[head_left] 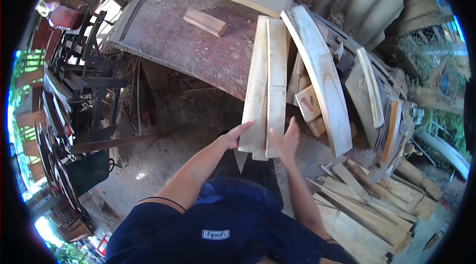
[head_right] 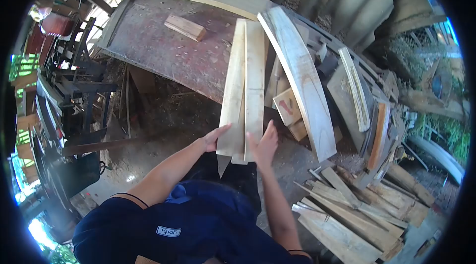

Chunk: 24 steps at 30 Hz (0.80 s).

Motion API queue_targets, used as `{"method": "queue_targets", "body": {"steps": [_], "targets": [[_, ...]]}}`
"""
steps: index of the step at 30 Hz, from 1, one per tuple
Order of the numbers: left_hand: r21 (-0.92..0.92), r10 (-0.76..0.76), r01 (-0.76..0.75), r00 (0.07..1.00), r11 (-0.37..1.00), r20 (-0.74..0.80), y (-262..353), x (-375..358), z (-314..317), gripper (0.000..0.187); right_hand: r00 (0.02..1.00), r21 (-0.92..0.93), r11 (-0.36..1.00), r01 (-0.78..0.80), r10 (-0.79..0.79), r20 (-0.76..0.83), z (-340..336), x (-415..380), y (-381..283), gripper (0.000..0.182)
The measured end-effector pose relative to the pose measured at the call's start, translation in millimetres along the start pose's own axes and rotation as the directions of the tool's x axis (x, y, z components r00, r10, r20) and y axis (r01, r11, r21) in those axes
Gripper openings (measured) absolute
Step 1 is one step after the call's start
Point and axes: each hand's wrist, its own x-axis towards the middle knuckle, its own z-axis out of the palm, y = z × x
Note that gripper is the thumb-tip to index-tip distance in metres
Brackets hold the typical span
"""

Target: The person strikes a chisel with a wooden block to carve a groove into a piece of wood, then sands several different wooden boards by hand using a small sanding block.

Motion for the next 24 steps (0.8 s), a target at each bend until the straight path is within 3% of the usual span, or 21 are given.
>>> {"method": "queue_targets", "body": {"steps": [1, 3, 4, 6, 7, 9, 10, 11, 13, 14, 18, 21, 24], "targets": [[-0.006, 0.023, -0.023, 1.000, 1.000, 0.004, 3, -4, 1, 0.077, 0.971, 0.089, 0.972, -0.220, 0.209, 0.117, 17, -5, -11, 0.099], [-0.002, -0.043, 0.043, 0.999, 0.999, 0.006, 9, -12, 0, 0.076, 0.878, 0.340, 0.818, -0.465, 0.375, 0.299, 17, 2, -25, 0.096], [0.021, -0.029, 0.030, 0.999, 0.999, -0.024, 11, -17, -2, 0.075, 0.884, 0.343, 0.824, -0.452, 0.360, 0.299, 18, 7, -24, 0.096], [0.013, -0.032, 0.031, 0.999, 0.999, 0.024, 16, -26, -7, 0.074, 0.788, 0.563, 0.606, -0.562, 0.186, 0.587, 13, 12, -12, 0.070], [0.007, -0.043, 0.042, 0.996, 0.999, 0.077, 16, -28, -6, 0.074, 0.792, 0.564, 0.606, -0.561, 0.195, 0.578, 13, 9, -12, 0.070], [0.003, -0.049, 0.049, 0.989, 0.999, 0.138, 20, -29, 4, 0.068, 0.754, 0.678, 0.342, -0.651, 0.180, 0.632, 0, 8, -29, 0.064], [0.024, -0.044, 0.041, 0.990, 0.999, 0.132, 17, -28, 9, 0.063, 0.756, 0.699, 0.288, -0.655, 0.227, 0.614, -4, 6, -38, 0.068], [0.043, -0.037, 0.032, 0.992, 0.999, 0.123, 14, -28, 11, 0.058, 0.759, 0.699, 0.298, -0.650, 0.229, 0.609, -8, 5, -44, 0.068], [0.025, -0.051, 0.049, 0.992, 0.999, 0.116, 11, -29, 12, 0.055, 0.866, 0.584, 0.658, -0.475, 0.229, 0.446, -14, 1, -54, 0.070], [-0.008, -0.016, 0.018, 0.991, 1.000, 0.131, 12, -36, 18, 0.056, 0.911, 0.528, 0.755, -0.389, 0.231, 0.340, -9, 0, -55, 0.068], [-0.062, 0.041, -0.031, 0.984, 0.998, 0.170, 9, -57, 49, 0.059, 0.952, 0.412, 0.860, -0.302, 0.248, 0.181, -26, -3, -69, 0.069], [-0.097, 0.046, -0.024, 0.971, 0.995, 0.235, 1, -68, 74, 0.062, 0.953, 0.329, 0.903, -0.277, 0.214, 0.217, -69, -3, -79, 0.067], [-0.076, 0.061, -0.040, 0.953, 0.996, 0.297, -18, -78, 99, 0.066, 0.960, 0.394, 0.891, -0.224, 0.132, 0.247, -101, -15, -65, 0.064]]}}
